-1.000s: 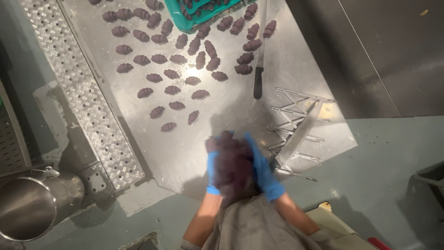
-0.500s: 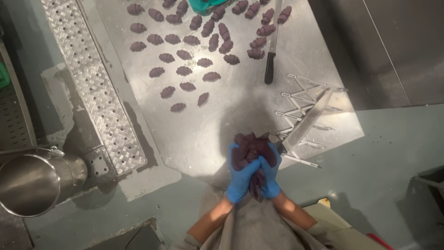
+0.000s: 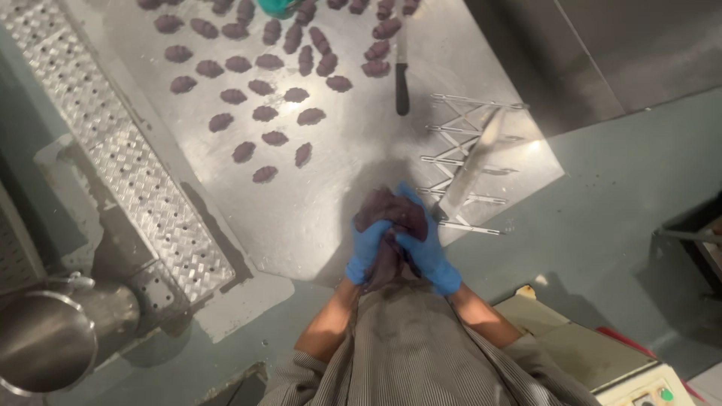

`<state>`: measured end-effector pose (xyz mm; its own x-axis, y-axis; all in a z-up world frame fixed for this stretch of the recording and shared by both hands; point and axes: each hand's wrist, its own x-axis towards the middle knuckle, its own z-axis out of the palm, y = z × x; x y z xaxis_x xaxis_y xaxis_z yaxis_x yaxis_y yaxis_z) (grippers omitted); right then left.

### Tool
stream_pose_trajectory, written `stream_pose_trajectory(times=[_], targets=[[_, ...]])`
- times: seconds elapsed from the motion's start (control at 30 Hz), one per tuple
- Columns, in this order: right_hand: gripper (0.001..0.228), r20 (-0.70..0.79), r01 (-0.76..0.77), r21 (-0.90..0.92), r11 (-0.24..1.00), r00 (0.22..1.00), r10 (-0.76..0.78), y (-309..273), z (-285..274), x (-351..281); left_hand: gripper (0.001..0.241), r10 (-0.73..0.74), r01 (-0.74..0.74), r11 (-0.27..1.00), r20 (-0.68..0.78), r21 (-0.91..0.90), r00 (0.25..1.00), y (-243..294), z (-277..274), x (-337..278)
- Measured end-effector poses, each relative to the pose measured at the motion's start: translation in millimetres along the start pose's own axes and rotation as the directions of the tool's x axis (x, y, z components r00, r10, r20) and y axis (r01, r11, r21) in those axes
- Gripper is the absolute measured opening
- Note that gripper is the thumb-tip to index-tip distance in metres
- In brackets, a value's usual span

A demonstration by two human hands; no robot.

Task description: The person prepares pieces of purple dough by hand, folding and shaping triangular pieces into curved rolls and placing them on a metal surface, eventually gathering and kneading a large mass of the dough.

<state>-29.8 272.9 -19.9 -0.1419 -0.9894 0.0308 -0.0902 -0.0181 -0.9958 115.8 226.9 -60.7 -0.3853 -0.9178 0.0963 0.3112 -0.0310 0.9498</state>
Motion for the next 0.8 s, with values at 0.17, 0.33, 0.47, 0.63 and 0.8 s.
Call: stream_pose_trajectory(times=[0.17, 0.33, 0.47, 0.63, 0.8], targets=[[0.034, -0.144, -0.117, 0.087, 0.989, 0.981, 0.129, -8, -1, 20, 0.016, 0.11, -0.106, 0.992, 0.065, -0.062, 0.992, 35, 7, 23], [0.015, -0.153, 0.05, -0.295, 0.954, 0.983, -0.099, -21, 21, 31, 0.08, -0.18, 0.182, 0.958, -0.031, 0.223, 0.983, 58, -15, 20], [0.021, -0.355, -0.104, -0.045, 0.994, 0.931, 0.082, -18, 40, 24, 0.082, -0.156, 0.145, 0.987, -0.223, -0.065, 0.962, 15, 6, 0], [0.033, -0.115, -0.361, 0.178, 0.915, 0.916, 0.384, -3, -12, 24, 0.01, -0.047, 0.09, 0.977, -0.213, 0.194, 0.976, -27, -9, 11], [0.047, -0.079, -0.038, 0.084, 0.996, 0.996, 0.044, 5, -35, -3, 0.026, -0.234, 0.235, 0.964, -0.026, 0.123, 0.972, -28, 6, 17]])
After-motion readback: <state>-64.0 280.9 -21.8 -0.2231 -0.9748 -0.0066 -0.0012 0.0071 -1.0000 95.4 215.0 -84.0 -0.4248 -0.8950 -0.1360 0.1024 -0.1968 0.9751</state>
